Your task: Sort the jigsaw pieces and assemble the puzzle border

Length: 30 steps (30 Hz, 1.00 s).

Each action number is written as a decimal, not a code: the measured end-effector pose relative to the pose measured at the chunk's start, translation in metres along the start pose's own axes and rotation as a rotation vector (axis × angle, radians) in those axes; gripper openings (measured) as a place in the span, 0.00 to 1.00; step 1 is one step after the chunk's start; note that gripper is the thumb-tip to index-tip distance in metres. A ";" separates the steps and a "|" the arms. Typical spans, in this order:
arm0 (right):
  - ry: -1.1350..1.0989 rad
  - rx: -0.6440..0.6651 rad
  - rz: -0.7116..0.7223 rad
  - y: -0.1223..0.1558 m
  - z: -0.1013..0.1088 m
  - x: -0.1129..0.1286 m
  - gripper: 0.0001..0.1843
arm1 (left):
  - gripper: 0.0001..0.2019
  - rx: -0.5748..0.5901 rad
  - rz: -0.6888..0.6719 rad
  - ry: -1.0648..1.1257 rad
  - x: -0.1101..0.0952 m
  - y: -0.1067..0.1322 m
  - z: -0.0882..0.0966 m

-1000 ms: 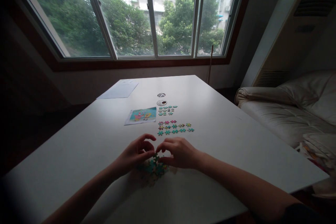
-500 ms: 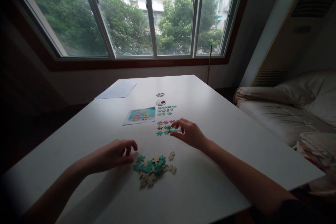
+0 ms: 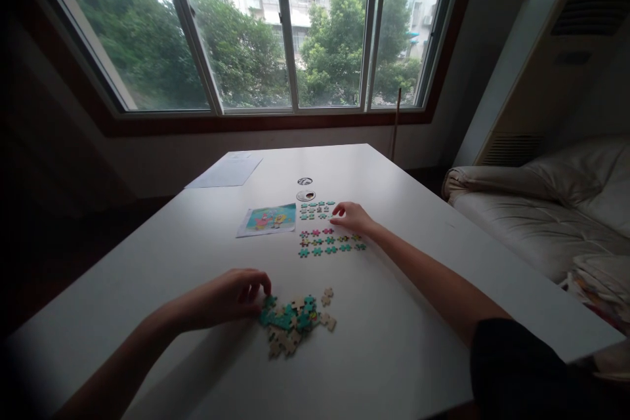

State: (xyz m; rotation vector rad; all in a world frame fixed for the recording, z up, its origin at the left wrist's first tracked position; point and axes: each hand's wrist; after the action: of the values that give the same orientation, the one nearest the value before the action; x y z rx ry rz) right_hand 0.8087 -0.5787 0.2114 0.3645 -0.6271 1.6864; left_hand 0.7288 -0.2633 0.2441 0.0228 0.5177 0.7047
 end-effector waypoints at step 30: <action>0.072 0.005 -0.017 -0.004 0.000 0.005 0.12 | 0.08 0.015 -0.016 0.026 -0.002 0.001 0.004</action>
State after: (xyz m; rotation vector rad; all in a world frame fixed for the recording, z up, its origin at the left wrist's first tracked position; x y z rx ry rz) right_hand 0.8111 -0.5744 0.2147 0.3108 -0.5657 1.6779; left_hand 0.7286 -0.2631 0.2486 0.0235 0.5479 0.6866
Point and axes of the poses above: each hand's wrist, its own y-axis away from the middle knuckle, its own z-axis out of the back of the hand, x = y × z, and after that the axes turned 5 degrees about -y, right-handed
